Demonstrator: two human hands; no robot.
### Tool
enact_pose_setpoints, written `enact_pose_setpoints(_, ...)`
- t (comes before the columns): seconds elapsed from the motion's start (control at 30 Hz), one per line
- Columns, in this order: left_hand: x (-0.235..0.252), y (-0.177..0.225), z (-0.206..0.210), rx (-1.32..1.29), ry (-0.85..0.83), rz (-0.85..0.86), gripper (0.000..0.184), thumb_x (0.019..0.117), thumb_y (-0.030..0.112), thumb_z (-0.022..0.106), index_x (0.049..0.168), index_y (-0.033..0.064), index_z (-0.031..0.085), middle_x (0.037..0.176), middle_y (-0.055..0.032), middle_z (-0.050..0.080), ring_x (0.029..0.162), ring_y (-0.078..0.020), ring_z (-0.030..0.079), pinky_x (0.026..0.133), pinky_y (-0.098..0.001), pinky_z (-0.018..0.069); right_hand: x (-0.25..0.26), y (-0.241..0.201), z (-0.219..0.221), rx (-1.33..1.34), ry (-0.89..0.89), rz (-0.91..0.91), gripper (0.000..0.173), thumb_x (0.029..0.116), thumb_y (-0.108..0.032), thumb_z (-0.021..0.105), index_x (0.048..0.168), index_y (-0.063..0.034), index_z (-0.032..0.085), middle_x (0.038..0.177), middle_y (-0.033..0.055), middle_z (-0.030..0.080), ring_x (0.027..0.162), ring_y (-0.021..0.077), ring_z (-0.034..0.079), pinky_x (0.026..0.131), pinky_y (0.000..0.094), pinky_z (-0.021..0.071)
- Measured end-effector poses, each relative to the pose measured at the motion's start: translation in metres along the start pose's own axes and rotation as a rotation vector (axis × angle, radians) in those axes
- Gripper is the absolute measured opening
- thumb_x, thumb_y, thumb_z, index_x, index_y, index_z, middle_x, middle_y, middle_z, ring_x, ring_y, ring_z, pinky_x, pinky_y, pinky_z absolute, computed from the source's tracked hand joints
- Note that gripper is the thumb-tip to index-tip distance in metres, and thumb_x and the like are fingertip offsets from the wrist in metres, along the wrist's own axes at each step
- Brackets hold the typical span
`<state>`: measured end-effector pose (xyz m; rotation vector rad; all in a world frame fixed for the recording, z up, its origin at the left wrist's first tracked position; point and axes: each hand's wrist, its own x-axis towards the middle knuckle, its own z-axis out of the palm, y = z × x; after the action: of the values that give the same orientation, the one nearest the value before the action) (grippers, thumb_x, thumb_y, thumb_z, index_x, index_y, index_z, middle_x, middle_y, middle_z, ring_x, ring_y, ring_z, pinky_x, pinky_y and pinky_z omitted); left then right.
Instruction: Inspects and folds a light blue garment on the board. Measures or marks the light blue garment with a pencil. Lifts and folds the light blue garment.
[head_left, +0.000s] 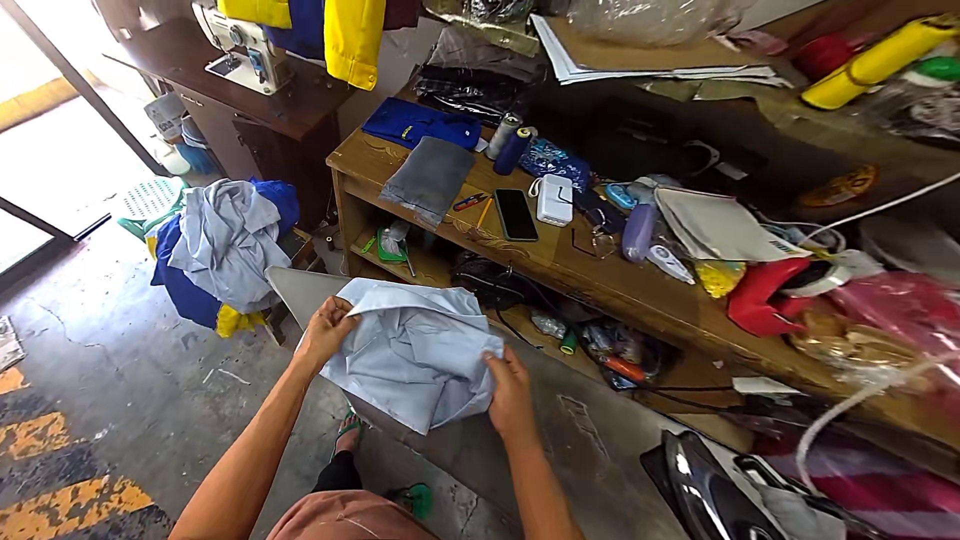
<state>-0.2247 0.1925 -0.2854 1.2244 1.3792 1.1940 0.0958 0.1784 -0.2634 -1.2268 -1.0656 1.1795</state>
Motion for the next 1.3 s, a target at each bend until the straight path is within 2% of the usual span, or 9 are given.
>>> enact_pose_setpoints(0.13,-0.001,0.004,0.021,0.494,-0.403,-0.075,0.044,0.0866,0.029,0.079,0.117,-0.0006,0.07,0.112,-0.0172,0.071,0.107,-0.0281,0.068,0.099,-0.0515,0.0528,0.014,-0.018,-0.041,0.002,0.084,0.014,0.024,0.0926,-0.002,0.057,0.117,0.0002,0.054,0.094,0.0034,0.066,0.082,0.0085,0.068,0.073,0.027,0.0591)
enact_pose_setpoints(0.23,-0.005,-0.013,0.01,0.769,-0.51,-0.114,0.049,0.085,0.034,0.08,0.117,-0.0021,0.072,0.122,-0.0266,0.066,0.121,-0.0457,0.059,0.103,-0.0693,0.0422,0.01,-0.013,-0.056,-0.131,0.028,-0.015,0.034,0.0899,-0.005,0.069,0.12,0.0044,0.059,0.105,0.0107,0.068,0.094,0.0133,0.068,0.083,0.0305,0.0596)
enact_pose_setpoints(0.43,-0.016,0.086,-0.037,0.144,-0.502,0.03,0.015,0.0845,0.014,0.078,0.096,0.0093,0.069,0.08,0.0042,0.071,0.071,-0.0049,0.067,0.067,-0.0273,0.0582,-0.029,-0.091,-0.094,-0.019,-0.029,-0.14,0.017,0.0887,-0.005,0.069,0.105,-0.005,0.07,0.091,0.001,0.075,0.082,0.0101,0.072,0.074,0.0295,0.0625)
enact_pose_setpoints(0.53,-0.015,0.19,-0.035,0.024,-0.417,0.238,0.024,0.085,0.011,0.075,0.106,0.018,0.067,0.087,0.0093,0.074,0.075,-0.0005,0.069,0.068,-0.0204,0.0588,-0.044,-0.175,-0.116,0.024,-0.132,-0.352,0.019,0.0898,-0.019,0.075,0.109,-0.0198,0.074,0.097,-0.007,0.076,0.084,0.0042,0.072,0.075,0.0234,0.062)
enact_pose_setpoints(0.67,0.011,0.26,-0.01,-0.045,-0.292,0.43,0.054,0.0909,0.013,0.068,0.14,0.0214,0.047,0.098,0.0008,0.077,0.075,-0.0057,0.073,0.064,-0.021,0.0605,-0.032,-0.229,-0.144,0.14,-0.166,-0.494,0.023,0.0928,-0.025,0.07,0.116,-0.0199,0.072,0.102,-0.0062,0.074,0.092,0.0032,0.07,0.084,0.0228,0.0602)
enact_pose_setpoints(0.77,0.047,0.215,0.015,0.034,-0.348,0.231,0.052,0.094,0.013,0.071,0.141,0.0204,0.051,0.095,-0.004,0.076,0.071,-0.011,0.07,0.06,-0.0272,0.0584,-0.003,-0.181,-0.166,0.088,-0.03,-0.284,0.016,0.094,-0.016,0.06,0.105,-0.0177,0.072,0.091,-0.0062,0.074,0.083,0.0024,0.07,0.075,0.0225,0.0609)
enact_pose_setpoints(0.93,0.088,0.065,0.035,0.079,-0.506,-0.068,0.069,0.0862,0.01,0.078,0.145,0.0044,0.044,0.098,-0.0104,0.073,0.087,-0.0168,0.071,0.086,-0.0388,0.0594,0.014,-0.049,-0.188,-0.154,0.065,0.131,0.015,0.0957,-0.003,0.061,0.109,-0.0009,0.068,0.091,0.0011,0.072,0.08,0.0081,0.068,0.073,0.0268,0.0586)
enact_pose_setpoints(1.07,0.065,0.018,0.046,0.176,-0.473,-0.048,0.084,0.0812,0.016,0.082,0.151,0.0029,0.038,0.117,-0.0163,0.068,0.103,-0.0225,0.07,0.092,-0.0407,0.0585,0.001,-0.02,-0.191,-0.255,0.143,0.116,0.014,0.0962,-0.002,0.06,0.109,-0.0004,0.064,0.086,0.0006,0.069,0.077,0.0055,0.066,0.073,0.023,0.0567)
enact_pose_setpoints(1.3,0.036,-0.004,0.052,0.243,-0.281,0.009,0.079,0.084,0.027,0.081,0.15,0.0049,0.043,0.119,-0.0128,0.072,0.106,-0.0186,0.071,0.096,-0.0393,0.0579,-0.009,-0.01,-0.197,-0.537,0.135,-0.04,0.032,0.097,-0.016,0.063,0.123,0.0014,0.059,0.098,0.0066,0.07,0.085,0.0077,0.067,0.078,0.0263,0.0567)
